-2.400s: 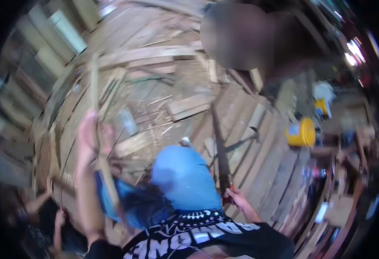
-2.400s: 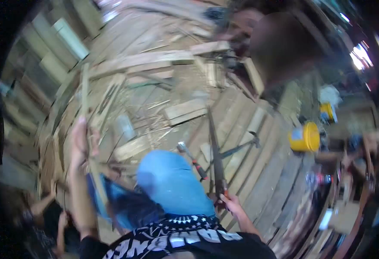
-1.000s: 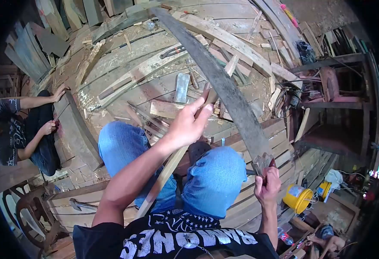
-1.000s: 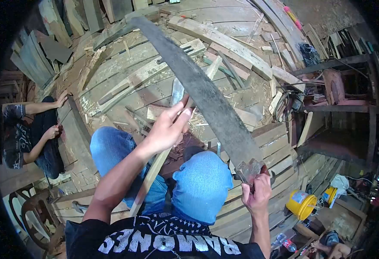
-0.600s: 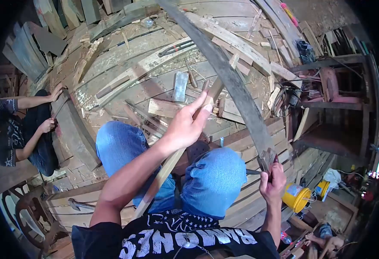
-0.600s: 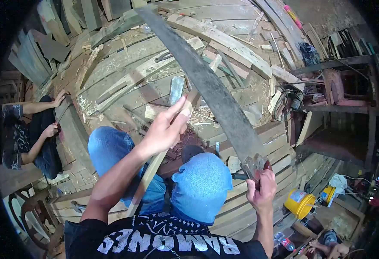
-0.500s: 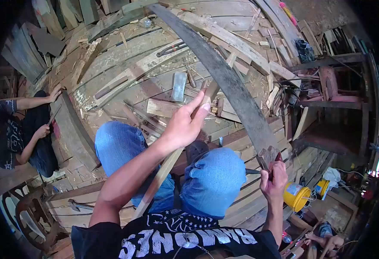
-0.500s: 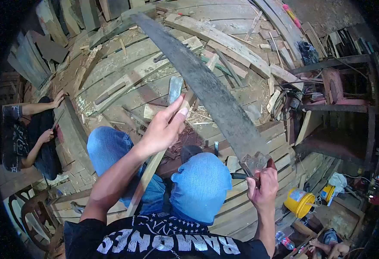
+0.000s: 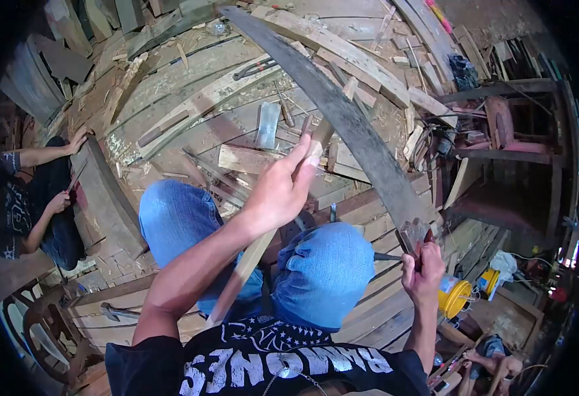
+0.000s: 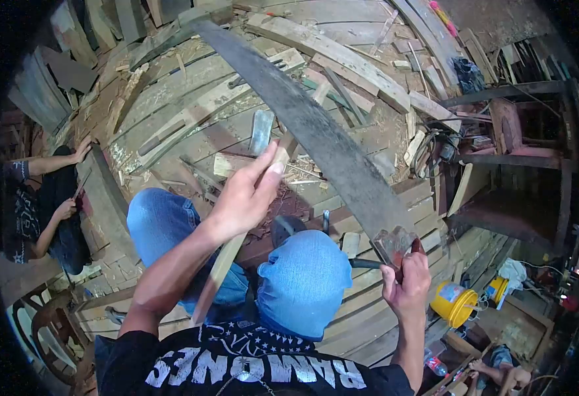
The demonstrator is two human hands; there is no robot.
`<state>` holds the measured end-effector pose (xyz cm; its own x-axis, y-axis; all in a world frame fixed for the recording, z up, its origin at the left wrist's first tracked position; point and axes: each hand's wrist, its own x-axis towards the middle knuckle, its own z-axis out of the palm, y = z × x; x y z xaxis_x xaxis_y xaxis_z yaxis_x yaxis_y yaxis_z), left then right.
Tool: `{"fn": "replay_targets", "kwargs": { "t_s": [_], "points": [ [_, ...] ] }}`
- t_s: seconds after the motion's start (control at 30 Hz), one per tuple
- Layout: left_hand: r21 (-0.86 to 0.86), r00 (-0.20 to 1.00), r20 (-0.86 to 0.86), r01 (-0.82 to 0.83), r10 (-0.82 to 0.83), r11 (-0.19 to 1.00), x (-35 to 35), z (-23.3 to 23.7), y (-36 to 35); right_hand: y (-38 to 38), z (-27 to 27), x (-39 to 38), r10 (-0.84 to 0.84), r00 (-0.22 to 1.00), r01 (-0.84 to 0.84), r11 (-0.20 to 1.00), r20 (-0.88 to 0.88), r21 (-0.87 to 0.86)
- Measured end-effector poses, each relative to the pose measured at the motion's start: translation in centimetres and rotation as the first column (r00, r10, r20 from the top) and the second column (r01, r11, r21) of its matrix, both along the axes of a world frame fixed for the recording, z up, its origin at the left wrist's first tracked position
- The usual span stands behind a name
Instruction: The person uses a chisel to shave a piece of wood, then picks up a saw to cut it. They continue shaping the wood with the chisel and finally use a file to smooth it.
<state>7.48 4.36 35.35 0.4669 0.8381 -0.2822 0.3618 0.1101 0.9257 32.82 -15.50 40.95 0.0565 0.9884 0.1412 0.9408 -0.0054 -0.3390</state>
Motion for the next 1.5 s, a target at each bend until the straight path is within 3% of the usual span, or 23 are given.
{"fn": "replay_targets", "kwargs": {
  "t_s": [0.27,0.33,0.53,0.63,0.7,0.73,0.8,0.9,0.93,1.0,1.13,1.2,1.23,1.3,1.33,1.4,1.5],
  "points": [
    [-0.033,0.997,0.074,-0.016,0.019,0.999,-0.3,0.2,-1.5,-1.7,0.6,0.6,0.017,0.995,-0.015,1.0,0.103,-0.023],
    [-0.138,0.993,0.11,0.049,-0.033,0.989,-0.3,0.8,-1.4,-2.5,0.6,1.0,0.021,0.997,-0.02,1.0,0.07,-0.011],
    [-0.175,0.993,0.074,0.101,-0.09,0.979,-0.5,0.6,-1.5,-3.8,0.7,1.4,0.001,0.997,0.004,0.998,0.078,-0.067],
    [-0.103,0.993,0.023,0.115,-0.113,0.988,-0.3,1.4,-1.6,-3.7,0.7,1.3,0.001,0.998,0.002,0.999,0.06,-0.054],
    [-0.271,0.993,-0.049,0.092,-0.109,0.958,0.1,2.7,-1.8,-3.5,0.9,1.0,0.0,0.999,0.002,0.999,0.051,-0.047],
    [-0.273,0.992,-0.051,0.095,-0.113,0.957,0.1,2.2,-2.0,-3.2,1.2,0.6,-0.002,0.999,0.005,0.997,0.044,-0.071],
    [-0.082,0.997,-0.03,0.064,-0.066,0.995,0.1,0.6,-2.6,-3.2,1.4,0.5,-0.003,0.999,0.007,0.995,0.035,-0.097],
    [0.0,0.995,-0.047,0.082,-0.082,0.997,-0.1,-0.4,-2.5,-3.4,1.4,0.2,-0.029,0.999,0.035,0.985,0.037,-0.169],
    [-0.001,0.996,-0.047,0.077,-0.077,0.997,-0.1,-0.2,-2.4,-3.3,1.3,0.0,-0.033,0.999,0.037,0.984,0.028,-0.176],
    [-0.161,0.995,-0.037,0.081,-0.088,0.984,-0.1,0.5,-2.0,-3.2,0.9,-0.2,-0.033,0.999,0.036,0.983,0.022,-0.181],
    [-0.038,0.996,0.051,0.073,-0.071,0.997,-0.4,-2.4,-2.2,-5.0,-0.1,0.3,-0.094,0.994,0.08,0.977,-0.063,-0.197],
    [-0.152,0.996,-0.044,0.068,-0.076,0.986,-0.6,-2.0,-2.1,-5.6,-0.2,0.4,-0.04,0.997,0.026,0.981,-0.07,-0.192],
    [-0.16,0.995,-0.052,0.074,-0.083,0.984,-0.7,-1.5,-2.0,-5.7,-0.2,0.1,-0.107,0.993,0.093,0.972,-0.053,-0.215],
    [-0.17,0.979,-0.176,0.076,-0.106,0.983,-0.4,-0.8,-1.8,-4.7,0.1,0.5,-0.057,0.998,0.052,0.977,-0.017,-0.206],
    [-0.171,0.979,-0.172,0.083,-0.113,0.982,-0.3,-1.1,-1.9,-4.3,0.3,0.8,-0.02,1.0,0.021,0.981,0.004,-0.195],
    [0.001,0.989,-0.126,0.082,-0.081,0.997,-0.3,-1.5,-2.5,-3.8,1.2,0.5,-0.052,0.998,0.057,0.971,0.026,-0.23],
    [-0.073,0.982,-0.109,0.145,-0.153,0.987,0.3,-0.8,-2.7,-1.7,0.9,-1.3,-0.083,0.996,0.086,0.976,0.021,-0.2]
  ]
}}
